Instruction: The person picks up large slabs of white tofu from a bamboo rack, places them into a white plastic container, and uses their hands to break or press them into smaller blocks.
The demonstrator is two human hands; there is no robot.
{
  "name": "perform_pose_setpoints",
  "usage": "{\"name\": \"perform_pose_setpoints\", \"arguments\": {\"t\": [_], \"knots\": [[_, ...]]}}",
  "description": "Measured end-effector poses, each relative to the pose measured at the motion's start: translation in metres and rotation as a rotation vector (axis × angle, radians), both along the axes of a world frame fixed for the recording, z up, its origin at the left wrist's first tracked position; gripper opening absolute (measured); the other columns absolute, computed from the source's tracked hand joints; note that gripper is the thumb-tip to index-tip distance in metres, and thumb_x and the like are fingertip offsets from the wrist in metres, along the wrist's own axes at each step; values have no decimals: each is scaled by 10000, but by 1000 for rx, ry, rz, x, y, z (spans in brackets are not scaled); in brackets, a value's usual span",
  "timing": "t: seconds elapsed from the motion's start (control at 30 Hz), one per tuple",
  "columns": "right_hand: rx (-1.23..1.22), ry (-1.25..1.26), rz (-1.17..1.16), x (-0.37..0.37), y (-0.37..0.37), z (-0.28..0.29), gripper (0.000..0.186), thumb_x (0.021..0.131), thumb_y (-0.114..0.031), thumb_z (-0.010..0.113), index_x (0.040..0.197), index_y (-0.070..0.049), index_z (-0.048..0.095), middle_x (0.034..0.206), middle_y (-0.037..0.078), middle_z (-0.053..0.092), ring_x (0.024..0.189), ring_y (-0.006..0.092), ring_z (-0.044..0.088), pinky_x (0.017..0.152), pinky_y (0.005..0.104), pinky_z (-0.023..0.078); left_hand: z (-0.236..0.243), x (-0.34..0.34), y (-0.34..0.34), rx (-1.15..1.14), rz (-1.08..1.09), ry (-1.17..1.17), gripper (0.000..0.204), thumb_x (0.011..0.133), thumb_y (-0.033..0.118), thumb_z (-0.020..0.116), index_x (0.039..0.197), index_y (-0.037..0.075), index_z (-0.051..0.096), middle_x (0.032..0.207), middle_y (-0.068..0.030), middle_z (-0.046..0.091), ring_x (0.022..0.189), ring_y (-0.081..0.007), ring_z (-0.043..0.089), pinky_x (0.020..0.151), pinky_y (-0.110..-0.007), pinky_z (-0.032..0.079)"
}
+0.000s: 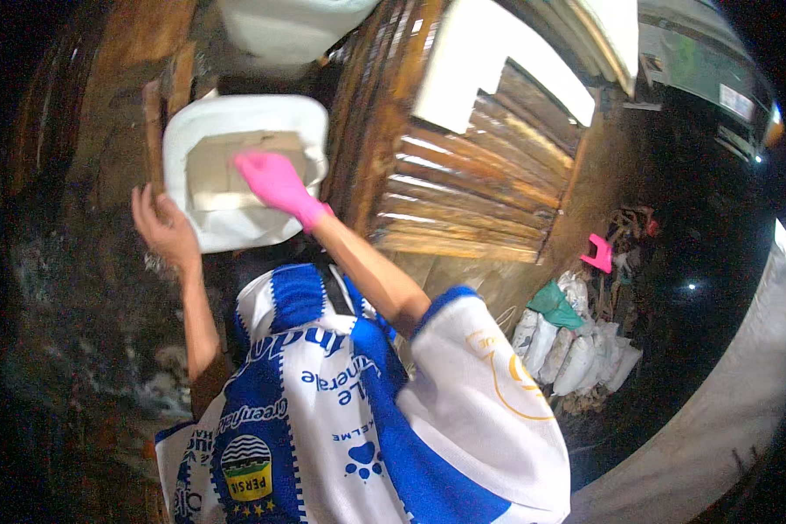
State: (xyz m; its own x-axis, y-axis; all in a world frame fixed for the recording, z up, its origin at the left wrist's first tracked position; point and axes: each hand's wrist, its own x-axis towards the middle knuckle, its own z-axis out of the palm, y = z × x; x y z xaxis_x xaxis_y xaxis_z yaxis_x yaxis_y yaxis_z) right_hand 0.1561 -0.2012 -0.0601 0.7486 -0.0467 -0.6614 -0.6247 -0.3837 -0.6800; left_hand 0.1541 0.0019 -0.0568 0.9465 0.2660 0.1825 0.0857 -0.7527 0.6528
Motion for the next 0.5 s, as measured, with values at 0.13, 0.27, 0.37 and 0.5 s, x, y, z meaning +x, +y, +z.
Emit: {"name": "perform_pose_setpoints", "arguments": {"t": [0.13,0.27,0.37,0.5], "knots": [[-329,-568,-331,-41,-110,154,276,946,-241,535,1097,-61,680,1008,73,692,1007,158,625,926,310,485,67,17,-58,-150,-108,-235,404,913,72,561,1309,10,508,1398,-193,460,1314,-334,418,1094,-450,317],[-250,-610,-940,-31,-303,112,497,983,-259,446,1371,51,441,1443,154,443,1338,241,400,1122,339,280,111,21,-208,-700,-540,-98,476,927,136,556,1365,-13,445,1440,-183,429,1362,-309,376,1134,-396,264],[-834,-13,-646,31,-331,102,575,985,-224,383,1462,58,231,1537,225,243,1428,329,230,1155,371,223,97,45,-309,-749,-780,26,621,958,277,521,1478,30,288,1503,-193,346,1401,-310,315,1137,-385,265],[-372,-748,-854,34,-383,53,517,957,-190,393,1415,43,347,1401,239,438,1315,320,417,1092,413,329,108,68,-410,-638,-906,396,722,945,271,518,1499,-12,151,1539,-225,244,1434,-309,241,1160,-378,212]]}}
